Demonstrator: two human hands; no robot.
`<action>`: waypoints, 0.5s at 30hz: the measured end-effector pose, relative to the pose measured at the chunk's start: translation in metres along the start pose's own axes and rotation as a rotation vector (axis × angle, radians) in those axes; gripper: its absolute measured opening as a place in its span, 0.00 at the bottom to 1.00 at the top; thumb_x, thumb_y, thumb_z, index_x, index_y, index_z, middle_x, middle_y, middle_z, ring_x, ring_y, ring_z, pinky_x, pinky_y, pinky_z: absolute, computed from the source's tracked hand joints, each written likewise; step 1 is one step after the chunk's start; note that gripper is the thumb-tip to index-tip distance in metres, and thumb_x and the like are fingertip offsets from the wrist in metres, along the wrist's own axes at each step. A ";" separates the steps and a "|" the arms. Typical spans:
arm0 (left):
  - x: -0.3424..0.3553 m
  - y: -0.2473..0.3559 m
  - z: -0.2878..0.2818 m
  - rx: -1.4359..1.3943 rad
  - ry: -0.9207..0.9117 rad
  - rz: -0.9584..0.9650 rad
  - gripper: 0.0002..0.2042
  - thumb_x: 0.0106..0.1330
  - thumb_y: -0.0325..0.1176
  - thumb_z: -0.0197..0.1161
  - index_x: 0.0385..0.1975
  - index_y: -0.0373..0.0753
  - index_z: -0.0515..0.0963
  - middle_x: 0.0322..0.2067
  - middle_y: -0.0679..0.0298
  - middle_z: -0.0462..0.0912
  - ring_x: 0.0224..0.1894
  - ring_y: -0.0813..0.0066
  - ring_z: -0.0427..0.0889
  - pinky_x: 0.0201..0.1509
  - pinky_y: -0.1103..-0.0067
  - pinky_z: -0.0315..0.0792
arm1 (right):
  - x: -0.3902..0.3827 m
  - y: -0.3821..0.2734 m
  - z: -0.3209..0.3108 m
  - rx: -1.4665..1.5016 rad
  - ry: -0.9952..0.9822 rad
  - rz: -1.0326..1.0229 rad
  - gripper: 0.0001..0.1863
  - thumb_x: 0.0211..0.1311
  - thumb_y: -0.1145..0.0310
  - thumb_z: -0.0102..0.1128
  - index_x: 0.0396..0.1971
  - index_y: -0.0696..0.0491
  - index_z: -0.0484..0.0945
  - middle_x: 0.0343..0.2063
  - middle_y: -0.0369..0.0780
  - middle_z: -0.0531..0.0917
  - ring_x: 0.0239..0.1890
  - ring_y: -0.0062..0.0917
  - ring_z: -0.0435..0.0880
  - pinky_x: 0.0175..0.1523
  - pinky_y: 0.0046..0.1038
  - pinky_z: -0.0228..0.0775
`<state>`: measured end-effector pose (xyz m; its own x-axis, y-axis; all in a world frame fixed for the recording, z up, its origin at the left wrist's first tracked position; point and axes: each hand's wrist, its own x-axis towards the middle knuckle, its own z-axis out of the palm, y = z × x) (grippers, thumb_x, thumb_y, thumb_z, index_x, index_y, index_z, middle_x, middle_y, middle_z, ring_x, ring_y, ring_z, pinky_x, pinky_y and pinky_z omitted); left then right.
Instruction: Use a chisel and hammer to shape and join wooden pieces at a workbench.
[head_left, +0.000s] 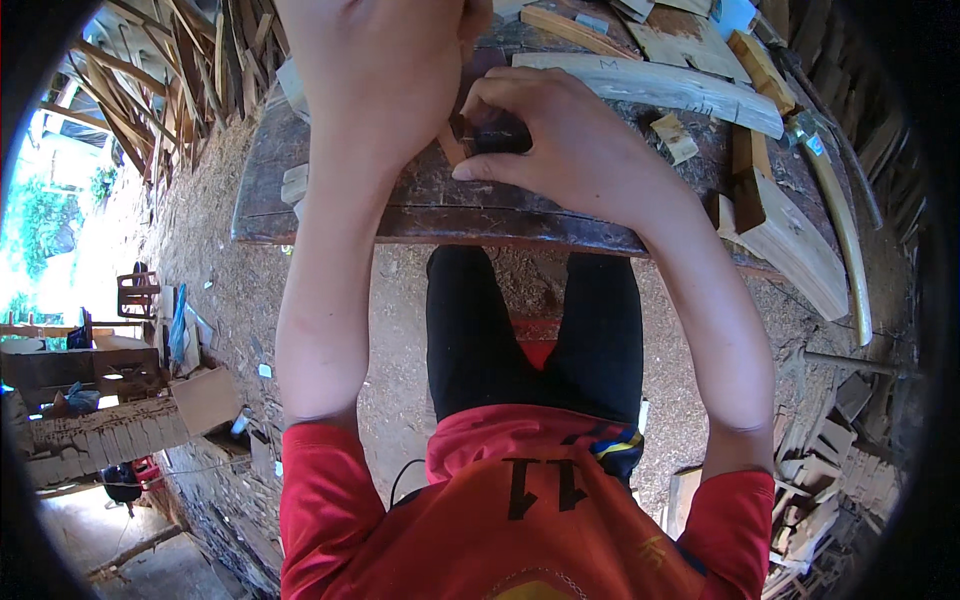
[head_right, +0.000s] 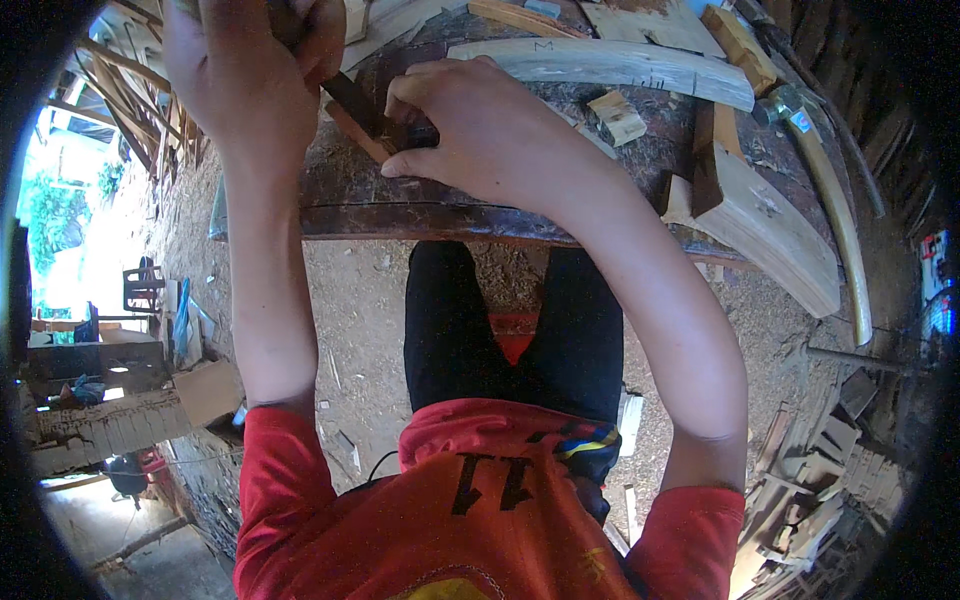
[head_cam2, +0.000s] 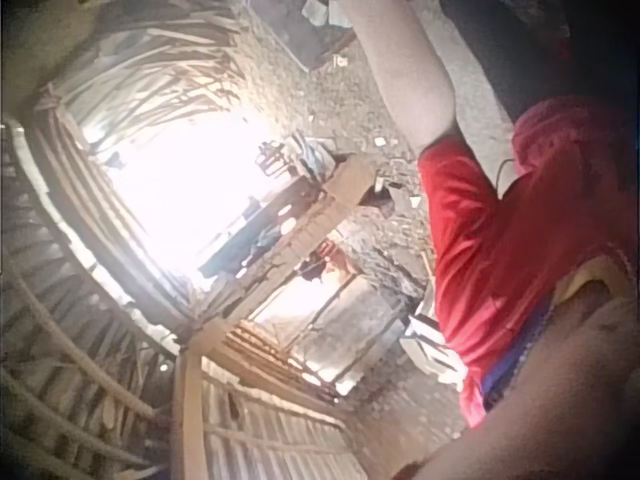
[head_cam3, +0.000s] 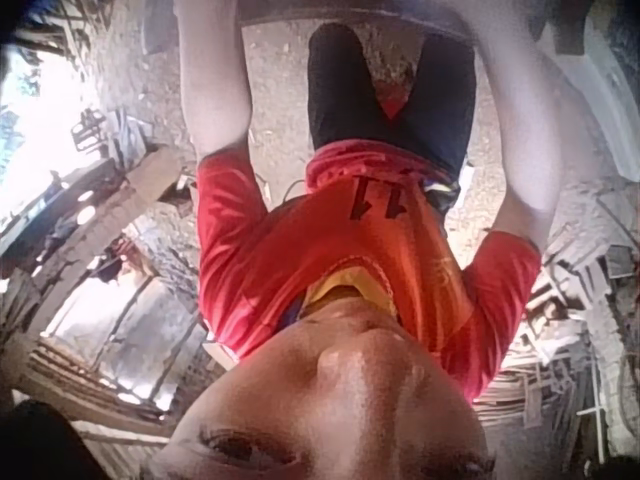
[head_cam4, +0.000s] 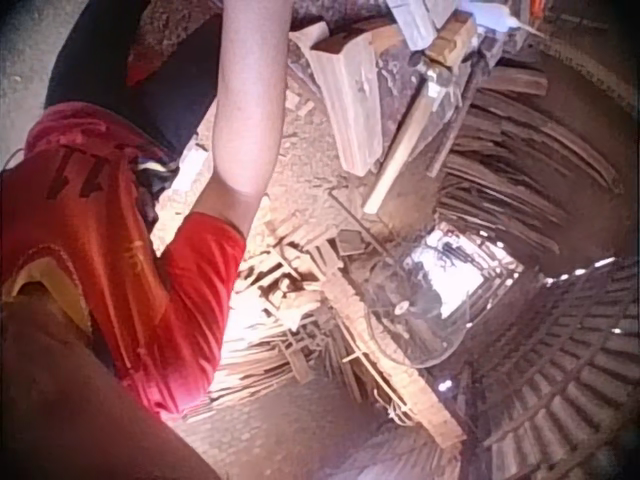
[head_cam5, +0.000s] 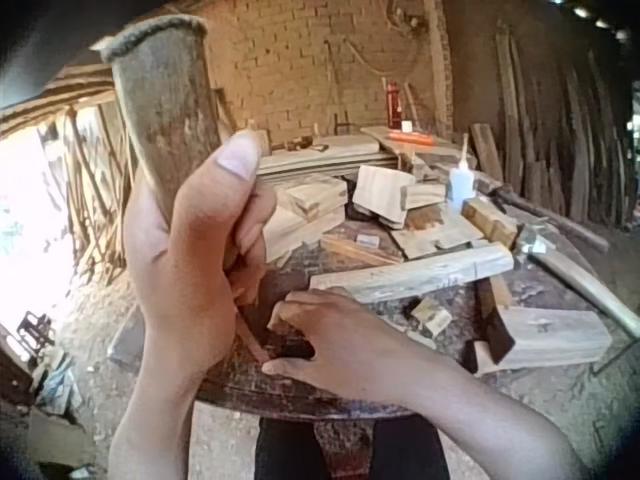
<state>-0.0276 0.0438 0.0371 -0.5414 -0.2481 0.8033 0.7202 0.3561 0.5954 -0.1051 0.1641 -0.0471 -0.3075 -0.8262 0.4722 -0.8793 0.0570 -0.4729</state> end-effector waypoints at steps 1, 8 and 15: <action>0.000 -0.001 0.000 0.028 0.006 0.026 0.13 0.76 0.43 0.62 0.33 0.42 0.71 0.19 0.73 0.68 0.12 0.88 0.62 0.12 0.84 0.57 | 0.000 0.000 0.000 -0.005 -0.006 0.005 0.21 0.56 0.58 0.77 0.41 0.57 0.83 0.39 0.47 0.87 0.46 0.43 0.86 0.55 0.41 0.75; -0.002 0.000 0.005 0.000 0.035 -0.030 0.11 0.75 0.37 0.65 0.43 0.38 0.72 0.20 0.73 0.71 0.14 0.88 0.64 0.15 0.85 0.57 | -0.001 0.000 0.004 -0.076 0.042 -0.013 0.25 0.56 0.53 0.77 0.46 0.56 0.85 0.41 0.48 0.89 0.46 0.45 0.87 0.57 0.39 0.76; -0.001 0.010 -0.005 -0.100 0.028 -0.100 0.11 0.75 0.36 0.64 0.44 0.38 0.72 0.18 0.73 0.71 0.14 0.88 0.63 0.16 0.85 0.56 | 0.001 -0.003 -0.004 0.012 -0.061 0.060 0.25 0.57 0.52 0.77 0.47 0.56 0.85 0.42 0.49 0.88 0.48 0.45 0.86 0.56 0.41 0.77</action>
<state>-0.0177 0.0434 0.0422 -0.6013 -0.3037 0.7391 0.7036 0.2371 0.6698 -0.1043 0.1653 -0.0424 -0.3365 -0.8540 0.3969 -0.8556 0.1011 -0.5077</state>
